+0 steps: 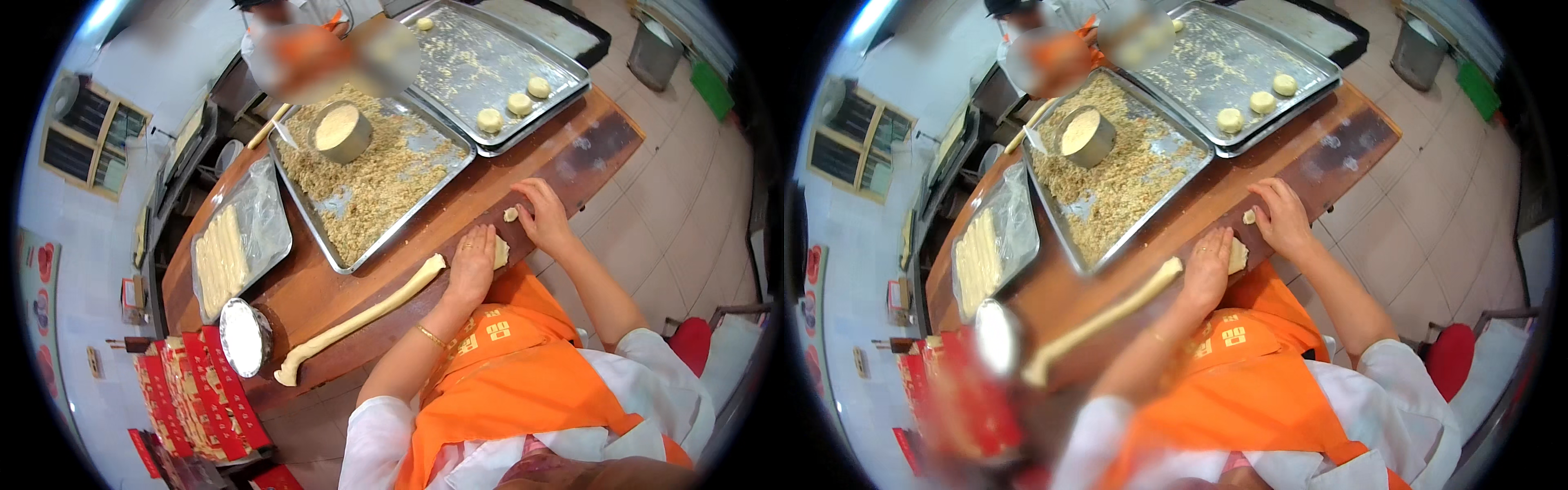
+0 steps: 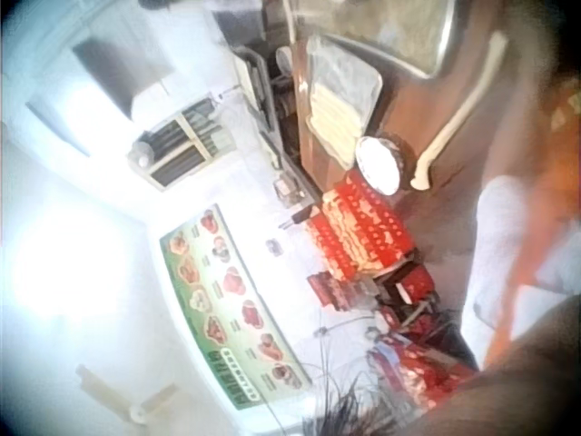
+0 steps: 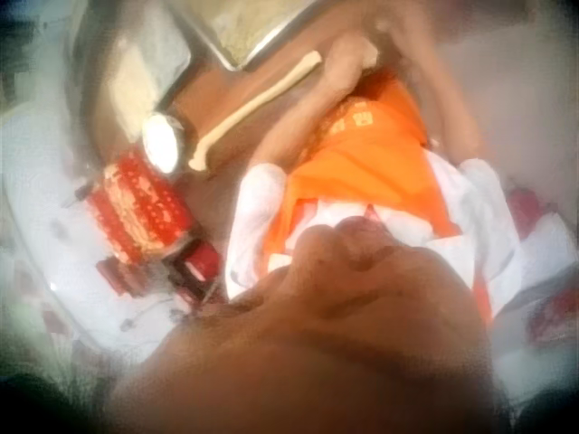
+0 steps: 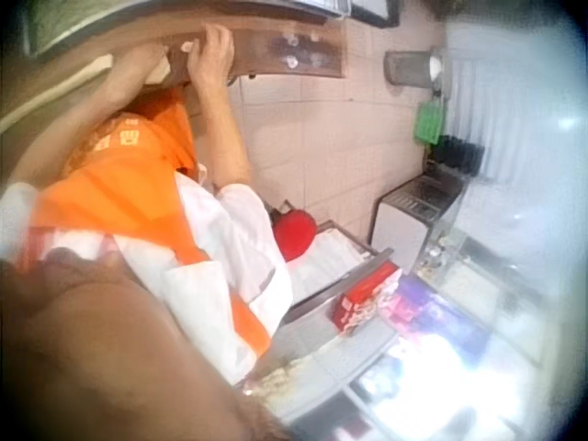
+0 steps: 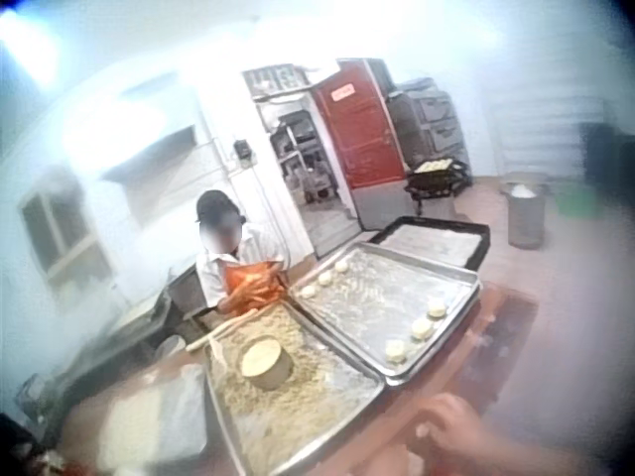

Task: The person rolls a length of dough by hand on a table, pinches off small pieces, stuffs them with a crumbly filling from a metal tray, and rolls them into round balls before placing them onto another tray.

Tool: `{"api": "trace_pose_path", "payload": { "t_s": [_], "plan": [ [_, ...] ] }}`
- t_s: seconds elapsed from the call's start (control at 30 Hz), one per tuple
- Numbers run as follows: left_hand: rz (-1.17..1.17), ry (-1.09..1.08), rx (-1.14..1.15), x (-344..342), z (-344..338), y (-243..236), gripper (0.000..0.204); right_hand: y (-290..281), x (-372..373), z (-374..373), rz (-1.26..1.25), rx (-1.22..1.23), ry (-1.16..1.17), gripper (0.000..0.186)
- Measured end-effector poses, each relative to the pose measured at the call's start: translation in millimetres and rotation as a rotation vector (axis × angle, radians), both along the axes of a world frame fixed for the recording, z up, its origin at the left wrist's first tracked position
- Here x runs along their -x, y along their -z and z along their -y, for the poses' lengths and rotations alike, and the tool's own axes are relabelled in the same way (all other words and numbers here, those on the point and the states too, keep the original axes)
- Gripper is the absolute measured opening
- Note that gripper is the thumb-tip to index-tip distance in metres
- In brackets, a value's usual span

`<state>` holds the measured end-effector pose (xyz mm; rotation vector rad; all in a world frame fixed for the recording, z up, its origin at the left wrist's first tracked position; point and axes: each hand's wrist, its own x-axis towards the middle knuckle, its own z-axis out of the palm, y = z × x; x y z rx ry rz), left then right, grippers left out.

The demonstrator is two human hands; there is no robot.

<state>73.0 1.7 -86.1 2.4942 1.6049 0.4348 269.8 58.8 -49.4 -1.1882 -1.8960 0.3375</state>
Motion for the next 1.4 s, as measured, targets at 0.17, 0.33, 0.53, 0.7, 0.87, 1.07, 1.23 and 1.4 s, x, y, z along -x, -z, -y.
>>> {"api": "trace_pose_path", "payload": {
  "t_s": [0.17, 0.33, 0.53, 0.7, 0.87, 1.07, 1.23, 1.4],
  "plan": [
    [0.25, 0.002, -0.015, 3.1, -2.2, -30.8, 0.017, -35.6, 36.5, -3.9, -0.106, 0.089, -0.148, 0.026],
    [0.96, -0.187, 0.446, 33.3, 21.3, -73.6, 0.011, -57.8, 85.3, -31.3, -0.054, -0.055, -0.374, 0.015],
    [2.315, -0.053, 0.747, 82.6, 54.7, -52.2, 0.03, -48.5, 207.4, -72.3, 0.288, -0.018, -0.545, 0.038],
    [2.465, -0.571, 0.502, 106.5, 83.1, -37.6, 0.032, -33.0, 284.8, -89.2, 0.892, -0.013, -0.553, 0.06],
    [2.534, -0.659, 0.402, 128.6, 99.0, -38.7, 0.023, 6.7, 301.6, -102.8, 0.887, -0.283, -0.686, 0.042],
    [2.535, -0.515, 0.418, 126.0, 96.3, -46.2, 0.023, 17.9, 311.2, -104.5, 0.821, -0.334, -0.761, 0.029],
    [2.484, -0.567, 0.42, 121.2, 100.2, -53.0, 0.022, 16.3, 316.3, -120.9, 0.884, -0.046, -0.714, 0.025],
    [2.542, -0.52, 0.412, 128.6, 104.0, -46.3, 0.021, 21.1, 306.8, -138.4, 0.531, 0.149, -0.47, 0.036]
  ]
}}
